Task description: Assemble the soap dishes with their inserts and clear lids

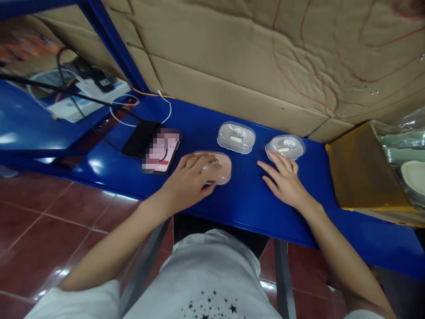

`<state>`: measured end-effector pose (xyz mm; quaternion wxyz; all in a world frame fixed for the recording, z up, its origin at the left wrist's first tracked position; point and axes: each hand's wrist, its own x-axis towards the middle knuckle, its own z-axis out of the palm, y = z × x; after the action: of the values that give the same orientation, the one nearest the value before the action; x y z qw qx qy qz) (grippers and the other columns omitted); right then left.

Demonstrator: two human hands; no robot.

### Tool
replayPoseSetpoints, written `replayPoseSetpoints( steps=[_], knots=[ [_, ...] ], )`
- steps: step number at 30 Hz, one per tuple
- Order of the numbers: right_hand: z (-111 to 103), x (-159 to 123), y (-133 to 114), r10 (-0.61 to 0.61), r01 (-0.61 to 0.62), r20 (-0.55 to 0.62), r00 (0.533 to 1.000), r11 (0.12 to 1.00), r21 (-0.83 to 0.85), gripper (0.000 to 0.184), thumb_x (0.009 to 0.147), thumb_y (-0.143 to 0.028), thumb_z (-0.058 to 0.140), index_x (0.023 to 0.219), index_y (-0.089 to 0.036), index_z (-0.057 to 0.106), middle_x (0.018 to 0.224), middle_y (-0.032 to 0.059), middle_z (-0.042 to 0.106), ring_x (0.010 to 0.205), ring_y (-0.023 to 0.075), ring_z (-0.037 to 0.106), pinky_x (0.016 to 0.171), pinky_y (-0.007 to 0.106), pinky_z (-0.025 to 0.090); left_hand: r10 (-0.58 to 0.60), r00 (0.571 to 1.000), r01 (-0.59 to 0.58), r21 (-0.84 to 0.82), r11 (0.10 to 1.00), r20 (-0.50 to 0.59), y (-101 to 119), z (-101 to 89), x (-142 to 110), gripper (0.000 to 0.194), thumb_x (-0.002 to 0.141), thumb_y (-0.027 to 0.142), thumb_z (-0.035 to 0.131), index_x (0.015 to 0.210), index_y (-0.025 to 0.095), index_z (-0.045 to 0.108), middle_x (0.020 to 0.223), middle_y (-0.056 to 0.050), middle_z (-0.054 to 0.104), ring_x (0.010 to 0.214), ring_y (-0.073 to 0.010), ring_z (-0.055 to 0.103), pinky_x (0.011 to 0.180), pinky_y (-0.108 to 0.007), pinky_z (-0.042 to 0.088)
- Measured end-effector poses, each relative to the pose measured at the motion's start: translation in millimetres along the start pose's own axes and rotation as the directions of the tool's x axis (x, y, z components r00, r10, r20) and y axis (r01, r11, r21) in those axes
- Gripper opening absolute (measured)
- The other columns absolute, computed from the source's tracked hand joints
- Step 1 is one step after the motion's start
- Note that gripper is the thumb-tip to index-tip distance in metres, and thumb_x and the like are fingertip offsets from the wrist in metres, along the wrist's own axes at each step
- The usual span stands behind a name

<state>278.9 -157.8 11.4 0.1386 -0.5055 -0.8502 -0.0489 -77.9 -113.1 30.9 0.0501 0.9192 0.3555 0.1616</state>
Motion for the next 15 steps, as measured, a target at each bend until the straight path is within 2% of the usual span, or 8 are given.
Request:
replayPoseSetpoints(
  steps=[3,5,7,11,15],
  knots=[
    [-3,11,-21,-0.109,0.105,0.079,0.991,0.993,0.044,0.048,0.111,-0.034,0.052,0.159,-0.028,0.055,0.174,0.0161,0.044,0.158,0.0369,0.044,0.123,0.064,0.037,0.088,0.995,-0.087,-0.016,0.996,0.055,8,-2.2,-4,0.043,0.103,0.028,0.064,0.147,0.027,0.063,0.165,-0.018,0.053,0.155,-0.0409,0.049,0.124,-0.065,0.039],
    [-3,17,-33,-0.139,0.133,0.084,0.987,0.989,0.072,0.047,0.111,-0.036,0.053,0.157,-0.026,0.057,0.173,0.0163,0.047,0.157,0.0368,0.045,0.123,0.064,0.037,0.070,0.994,-0.064,-0.067,0.996,0.089,3,-1.5,-3,0.054,0.101,0.034,0.072,0.153,0.029,0.058,0.175,-0.017,0.040,0.163,-0.0426,0.037,0.128,-0.068,0.034],
    [-1,21,-43,-0.123,0.118,0.039,0.992,0.988,0.104,0.047,0.111,-0.036,0.053,0.157,-0.025,0.057,0.170,0.0172,0.050,0.156,0.0366,0.047,0.123,0.062,0.038,0.016,0.989,0.010,-0.173,0.985,0.148,-6,-0.8,-1,0.068,0.097,0.041,0.077,0.159,0.031,0.051,0.178,-0.016,0.035,0.165,-0.0414,0.033,0.129,-0.066,0.035],
    [6,19,-54,-0.080,0.084,-0.034,0.996,0.983,0.162,0.056,0.111,-0.038,0.054,0.165,-0.026,0.047,0.166,0.0178,0.055,0.151,0.0360,0.052,0.119,0.060,0.041,-0.059,0.978,0.137,-0.403,0.905,0.199,-22,-3.5,9,0.075,0.095,0.049,0.079,0.161,0.031,0.048,0.166,-0.012,0.051,0.154,-0.0322,0.050,0.127,-0.050,0.046],
    [11,14,-59,-0.106,0.117,-0.068,0.992,0.976,0.183,0.064,0.111,-0.040,0.056,0.171,-0.026,0.037,0.167,0.0183,0.053,0.152,0.0349,0.052,0.120,0.058,0.042,-0.122,0.981,0.179,-0.460,0.870,0.152,-32,-9.6,19,0.070,0.096,0.061,0.075,0.154,0.027,0.055,0.155,-0.011,0.062,0.142,-0.0306,0.061,0.125,-0.047,0.047]
  ],
)
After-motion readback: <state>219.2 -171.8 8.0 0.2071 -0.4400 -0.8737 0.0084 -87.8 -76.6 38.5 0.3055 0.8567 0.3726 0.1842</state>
